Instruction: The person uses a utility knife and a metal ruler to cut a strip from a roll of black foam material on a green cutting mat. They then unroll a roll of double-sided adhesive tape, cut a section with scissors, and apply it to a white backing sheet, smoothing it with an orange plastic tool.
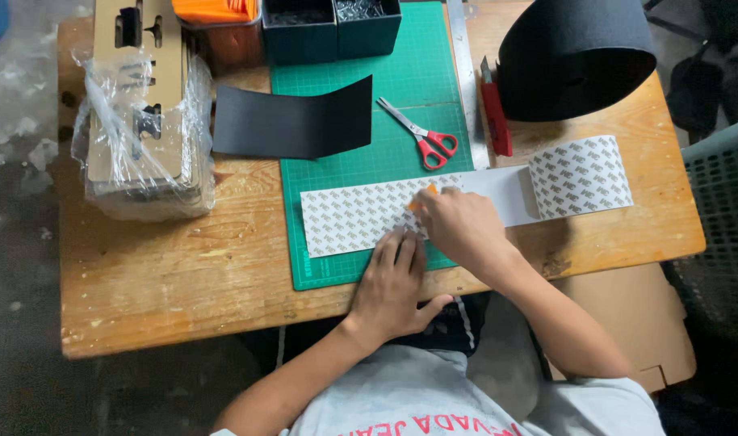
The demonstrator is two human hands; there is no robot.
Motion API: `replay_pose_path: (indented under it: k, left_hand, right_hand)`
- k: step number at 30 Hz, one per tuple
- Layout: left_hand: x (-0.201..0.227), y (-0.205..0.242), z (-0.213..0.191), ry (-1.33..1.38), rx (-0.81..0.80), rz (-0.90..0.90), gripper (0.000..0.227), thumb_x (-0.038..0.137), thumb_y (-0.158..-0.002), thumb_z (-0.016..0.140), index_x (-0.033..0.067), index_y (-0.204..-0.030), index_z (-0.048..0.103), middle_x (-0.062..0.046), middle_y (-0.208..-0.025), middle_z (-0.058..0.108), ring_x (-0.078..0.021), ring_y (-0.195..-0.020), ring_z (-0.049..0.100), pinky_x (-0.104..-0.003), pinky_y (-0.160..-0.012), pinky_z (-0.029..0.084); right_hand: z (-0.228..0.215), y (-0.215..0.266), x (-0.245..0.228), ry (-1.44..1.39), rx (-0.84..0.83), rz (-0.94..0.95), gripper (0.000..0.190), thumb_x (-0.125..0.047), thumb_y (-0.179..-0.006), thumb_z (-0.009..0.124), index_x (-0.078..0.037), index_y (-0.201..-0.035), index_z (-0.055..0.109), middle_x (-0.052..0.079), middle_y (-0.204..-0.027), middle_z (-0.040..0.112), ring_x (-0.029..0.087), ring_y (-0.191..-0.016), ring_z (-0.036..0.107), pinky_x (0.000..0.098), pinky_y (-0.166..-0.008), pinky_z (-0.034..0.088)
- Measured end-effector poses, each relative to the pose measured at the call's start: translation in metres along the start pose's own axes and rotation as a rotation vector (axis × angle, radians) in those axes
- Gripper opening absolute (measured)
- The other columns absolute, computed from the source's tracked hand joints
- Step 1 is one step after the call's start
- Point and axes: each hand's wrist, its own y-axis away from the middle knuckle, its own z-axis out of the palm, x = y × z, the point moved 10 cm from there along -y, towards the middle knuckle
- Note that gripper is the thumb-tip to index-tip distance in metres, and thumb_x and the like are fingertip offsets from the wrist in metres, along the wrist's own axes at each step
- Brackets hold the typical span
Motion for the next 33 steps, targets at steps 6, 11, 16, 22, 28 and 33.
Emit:
replay_pose_path:
  k: [6,11,16,22,28,33]
  left_hand:
    - [0.005,-0.006,0.006,-0.104,-0.015,-0.015,0.091,0.072,-0.086,0.038,-0.0033,-0.135,0.052,-0.023,-0.113,0.050,-0.0456,-0.116,0.053,-0.057,-0.106,0.045]
    - [0.020,-0.023,0.029,-0.125,-0.044,-0.051,0.095,0.070,-0.077,0.053,-0.0042,-0.137,0.049,-0.025,-0.121,0.047,-0.0486,-0.122,0.047,-0.061,-0.108,0.037]
    - [0.030,-0.021,0.044,-0.058,0.017,-0.023,0.088,0.063,-0.084,0.048,-0.0134,-0.127,0.055,-0.033,-0.127,0.053,-0.0481,-0.129,0.049,-0.054,-0.115,0.035]
    - [0.028,-0.024,0.038,-0.087,0.057,-0.024,0.086,0.063,-0.083,0.051,-0.0117,-0.124,0.058,-0.031,-0.125,0.056,-0.0457,-0.126,0.054,-0.053,-0.113,0.038]
    - [0.025,-0.024,0.042,-0.066,0.044,-0.021,0.087,0.066,-0.085,0.048,-0.0108,-0.125,0.058,-0.031,-0.124,0.055,-0.0454,-0.126,0.053,-0.053,-0.113,0.038]
    - [0.025,-0.030,0.036,-0.057,0.007,-0.006,0.088,0.066,-0.086,0.045,-0.0091,-0.129,0.056,-0.030,-0.121,0.055,-0.0448,-0.123,0.053,-0.055,-0.113,0.037]
  right_hand:
    - [0.011,0.051,0.043,0.067,-0.153,0.133,0.020,-0.030,-0.098,0.049,-0.024,-0.111,0.063,0.013,-0.083,0.067,0.041,-0.075,0.073,0.0537,-0.069,0.059]
    - [0.017,0.047,0.055,0.073,-0.189,0.152,0.020,-0.026,-0.097,0.052,-0.022,-0.111,0.064,0.010,-0.082,0.067,0.039,-0.075,0.074,0.0511,-0.068,0.061]
    - [0.021,0.040,0.058,0.095,-0.180,0.169,0.018,-0.027,-0.097,0.050,-0.022,-0.105,0.066,0.010,-0.079,0.067,0.038,-0.072,0.073,0.0515,-0.066,0.060]
    - [0.009,0.039,0.058,0.043,-0.189,0.178,0.020,-0.028,-0.097,0.054,-0.023,-0.109,0.070,0.011,-0.083,0.070,0.040,-0.075,0.073,0.0530,-0.068,0.060]
    - [-0.029,0.022,0.057,-0.022,-0.070,0.095,0.021,-0.030,-0.098,0.052,-0.025,-0.109,0.070,0.016,-0.092,0.071,0.047,-0.082,0.072,0.0592,-0.073,0.059]
    - [-0.030,-0.010,0.057,0.062,-0.025,-0.037,0.019,-0.024,-0.093,0.061,-0.022,-0.107,0.074,0.016,-0.092,0.074,0.044,-0.079,0.074,0.0557,-0.072,0.060]
